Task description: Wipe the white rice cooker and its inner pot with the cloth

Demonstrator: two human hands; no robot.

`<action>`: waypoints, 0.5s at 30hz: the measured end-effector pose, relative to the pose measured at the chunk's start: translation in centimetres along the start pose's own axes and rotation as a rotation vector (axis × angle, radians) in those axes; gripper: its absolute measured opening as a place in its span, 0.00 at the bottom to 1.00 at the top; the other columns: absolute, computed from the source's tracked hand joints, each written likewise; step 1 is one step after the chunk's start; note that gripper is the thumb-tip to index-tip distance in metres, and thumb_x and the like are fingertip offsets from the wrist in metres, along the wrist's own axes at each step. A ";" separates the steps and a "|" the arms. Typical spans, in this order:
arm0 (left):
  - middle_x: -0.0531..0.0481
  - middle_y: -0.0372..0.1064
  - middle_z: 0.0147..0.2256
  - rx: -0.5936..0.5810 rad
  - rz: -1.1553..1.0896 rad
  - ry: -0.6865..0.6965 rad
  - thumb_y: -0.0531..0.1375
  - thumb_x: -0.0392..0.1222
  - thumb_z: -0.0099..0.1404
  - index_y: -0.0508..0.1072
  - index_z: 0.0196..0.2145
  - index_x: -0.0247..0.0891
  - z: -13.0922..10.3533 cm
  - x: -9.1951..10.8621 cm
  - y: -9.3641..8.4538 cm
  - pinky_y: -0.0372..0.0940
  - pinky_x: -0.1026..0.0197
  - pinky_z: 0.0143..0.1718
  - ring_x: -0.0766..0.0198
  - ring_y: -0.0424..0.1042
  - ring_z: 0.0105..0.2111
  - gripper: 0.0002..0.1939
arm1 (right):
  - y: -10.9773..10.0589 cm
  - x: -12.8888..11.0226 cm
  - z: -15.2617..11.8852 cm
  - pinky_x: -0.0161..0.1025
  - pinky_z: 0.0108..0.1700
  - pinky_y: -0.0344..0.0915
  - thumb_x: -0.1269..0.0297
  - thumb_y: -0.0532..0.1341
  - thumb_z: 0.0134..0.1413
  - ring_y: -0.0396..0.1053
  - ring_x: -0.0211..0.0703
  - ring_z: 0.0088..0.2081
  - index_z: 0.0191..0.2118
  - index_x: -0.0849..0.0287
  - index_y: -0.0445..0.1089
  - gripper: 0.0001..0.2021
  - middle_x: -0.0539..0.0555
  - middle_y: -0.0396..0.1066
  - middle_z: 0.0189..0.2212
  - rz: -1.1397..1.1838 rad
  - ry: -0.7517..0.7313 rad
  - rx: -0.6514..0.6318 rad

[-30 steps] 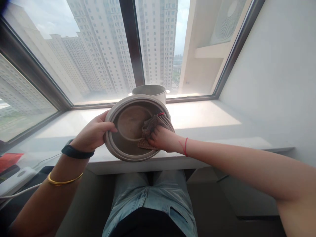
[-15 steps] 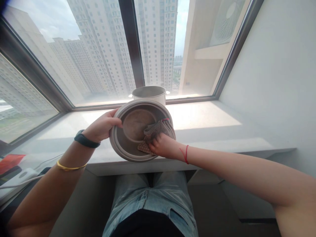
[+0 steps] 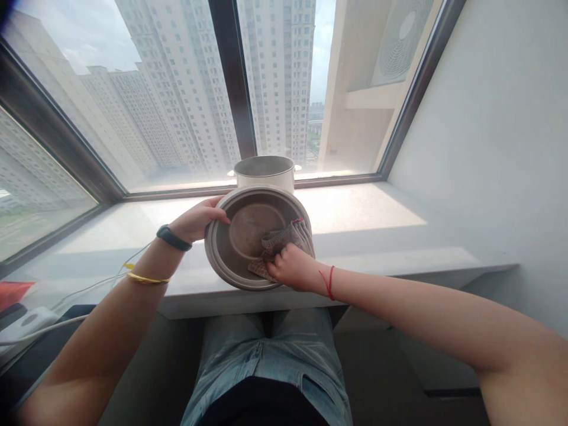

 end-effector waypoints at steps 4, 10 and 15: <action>0.40 0.72 0.53 0.207 0.076 0.218 0.69 0.38 0.48 0.74 0.53 0.36 -0.6 0.6 -2.2 0.62 0.48 0.59 0.44 0.68 0.57 0.33 | -0.5 -0.3 0.4 0.45 0.37 0.59 0.71 0.58 0.57 0.73 0.55 0.37 0.56 0.70 0.66 0.21 0.68 0.75 0.38 0.050 0.045 -0.023; 0.45 0.49 0.69 0.884 -0.140 0.504 0.67 0.44 0.58 0.63 0.62 0.45 -7.1 -8.2 -1.8 0.48 0.52 0.67 0.52 0.45 0.70 0.35 | -1.6 -1.3 2.1 0.45 0.38 0.62 0.67 0.63 0.49 0.74 0.56 0.39 0.57 0.66 0.64 0.27 0.65 0.76 0.39 0.246 0.203 -0.004; 0.46 0.74 0.41 0.774 -0.492 0.328 0.67 0.37 0.50 0.69 0.47 0.37 -6.5 -14.0 3.5 0.69 0.56 0.46 0.57 0.75 0.42 0.25 | -2.4 -1.6 4.5 0.45 0.39 0.64 0.64 0.59 0.52 0.75 0.56 0.41 0.55 0.62 0.65 0.23 0.62 0.77 0.42 0.406 0.312 0.042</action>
Point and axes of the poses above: each hand's wrist, its own z-axis towards the middle knuckle, its own y-axis out of the palm, x = y × z, the point moved 6 cm from there along z, towards the middle knuckle
